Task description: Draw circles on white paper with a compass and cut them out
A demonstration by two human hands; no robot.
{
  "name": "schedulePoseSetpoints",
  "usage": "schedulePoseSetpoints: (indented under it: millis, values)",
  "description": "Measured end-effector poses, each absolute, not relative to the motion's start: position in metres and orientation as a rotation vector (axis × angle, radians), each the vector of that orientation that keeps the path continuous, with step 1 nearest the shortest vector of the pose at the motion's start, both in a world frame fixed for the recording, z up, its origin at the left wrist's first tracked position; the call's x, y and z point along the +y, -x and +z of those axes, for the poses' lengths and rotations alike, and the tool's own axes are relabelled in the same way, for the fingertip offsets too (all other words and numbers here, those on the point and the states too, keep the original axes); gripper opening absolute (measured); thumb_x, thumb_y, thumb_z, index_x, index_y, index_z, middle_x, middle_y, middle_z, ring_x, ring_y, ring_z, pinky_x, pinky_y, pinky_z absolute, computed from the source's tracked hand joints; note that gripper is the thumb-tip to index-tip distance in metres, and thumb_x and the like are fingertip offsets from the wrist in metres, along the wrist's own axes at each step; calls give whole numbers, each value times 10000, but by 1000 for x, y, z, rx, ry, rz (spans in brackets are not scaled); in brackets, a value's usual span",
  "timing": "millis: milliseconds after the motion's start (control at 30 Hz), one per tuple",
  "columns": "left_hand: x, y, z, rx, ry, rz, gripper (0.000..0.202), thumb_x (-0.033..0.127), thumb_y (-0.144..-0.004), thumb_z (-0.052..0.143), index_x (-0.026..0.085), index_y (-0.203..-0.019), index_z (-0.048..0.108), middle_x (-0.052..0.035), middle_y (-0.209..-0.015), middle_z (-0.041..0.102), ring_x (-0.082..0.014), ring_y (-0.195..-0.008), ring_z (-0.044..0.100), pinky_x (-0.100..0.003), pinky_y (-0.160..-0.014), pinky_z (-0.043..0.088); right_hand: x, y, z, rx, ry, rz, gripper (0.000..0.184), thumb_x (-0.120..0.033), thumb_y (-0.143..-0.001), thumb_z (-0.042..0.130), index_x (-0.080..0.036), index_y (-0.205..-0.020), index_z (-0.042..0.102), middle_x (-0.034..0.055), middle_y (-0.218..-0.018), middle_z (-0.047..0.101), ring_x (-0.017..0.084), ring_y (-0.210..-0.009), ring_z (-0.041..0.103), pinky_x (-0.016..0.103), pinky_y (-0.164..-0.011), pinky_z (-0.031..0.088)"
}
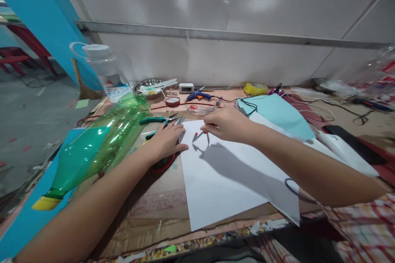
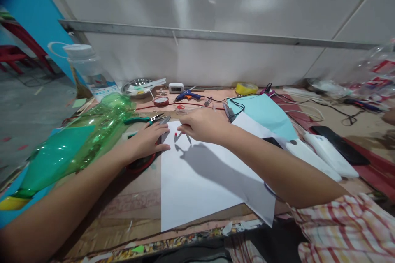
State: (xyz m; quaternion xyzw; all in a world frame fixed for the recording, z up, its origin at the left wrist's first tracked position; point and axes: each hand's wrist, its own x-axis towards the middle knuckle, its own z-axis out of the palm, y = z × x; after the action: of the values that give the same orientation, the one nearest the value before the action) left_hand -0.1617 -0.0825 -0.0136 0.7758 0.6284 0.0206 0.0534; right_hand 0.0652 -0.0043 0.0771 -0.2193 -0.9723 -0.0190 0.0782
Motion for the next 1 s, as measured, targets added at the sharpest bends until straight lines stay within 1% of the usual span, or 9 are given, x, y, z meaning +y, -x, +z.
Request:
schedulePoseSetpoints:
  millis: [100, 233, 333, 500, 633, 767, 900, 1000]
  values:
    - [-82, 163, -15, 1907, -2362, 74, 547, 523, -904, 649, 208, -1346, 573, -139, -1531, 525, -409, -1455, 400, -632, -1185, 270, 10, -62, 74, -2871, 773, -101, 324, -380, -983, 526, -193, -818, 732, 50, -732, 718, 175, -676, 549, 295, -582, 221]
    - [-81, 165, -18, 1905, -2370, 85, 515, 531, -908, 637, 226, -1320, 580, -130, -1527, 527, -394, -1443, 414, -637, -1183, 270, 16, -61, 75, -2874, 903, -95, 344, -413, -994, 496, -217, -911, 766, 51, -780, 739, 184, -700, 569, 288, -570, 220]
    - [-80, 165, -18, 1900, -2367, 86, 509, 534, -903, 645, 229, -1306, 586, -129, -1518, 536, -401, -1446, 409, -639, -1185, 261, 14, -62, 75, -2874, 860, -94, 356, -403, -1000, 484, -215, -887, 763, 47, -775, 741, 187, -711, 581, 288, -574, 231]
    - [-80, 165, -18, 1898, -2349, 77, 547, 538, -893, 658, 226, -1333, 570, -129, -1545, 508, -409, -1471, 372, -618, -1196, 249, 12, -61, 73, -2870, 761, -104, 336, -385, -998, 482, -225, -874, 751, 33, -763, 743, 183, -684, 567, 288, -567, 218]
    - [-79, 164, -17, 1899, -2342, 70, 524, 526, -896, 659, 254, -1335, 569, -119, -1546, 510, -382, -1481, 368, -604, -1204, 237, 10, -56, 73, -2889, 746, -122, 334, -381, -994, 496, -205, -842, 735, 42, -740, 730, 174, -653, 546, 294, -563, 202]
    - [-80, 163, -15, 1898, -2343, 66, 525, 518, -895, 662, 249, -1336, 569, -125, -1548, 506, -380, -1480, 371, -605, -1198, 245, 4, -51, 77, -2923, 701, -128, 326, -354, -999, 494, -189, -809, 702, 44, -754, 725, 166, -657, 536, 301, -573, 196]
    - [-82, 163, -14, 1892, -2352, 79, 535, 519, -901, 655, 241, -1349, 564, -124, -1539, 515, -370, -1480, 372, -586, -1198, 258, -6, -47, 81, -2964, 629, -130, 245, -292, -979, 525, -185, -849, 704, 49, -808, 733, 167, -691, 557, 302, -577, 191]
    - [-82, 163, -14, 1888, -2352, 83, 540, 522, -906, 647, 238, -1358, 564, -126, -1545, 510, -377, -1485, 362, -599, -1200, 253, -17, -46, 84, -3007, 574, -150, 272, -297, -988, 530, -179, -826, 713, 58, -769, 721, 173, -689, 562, 306, -577, 192]
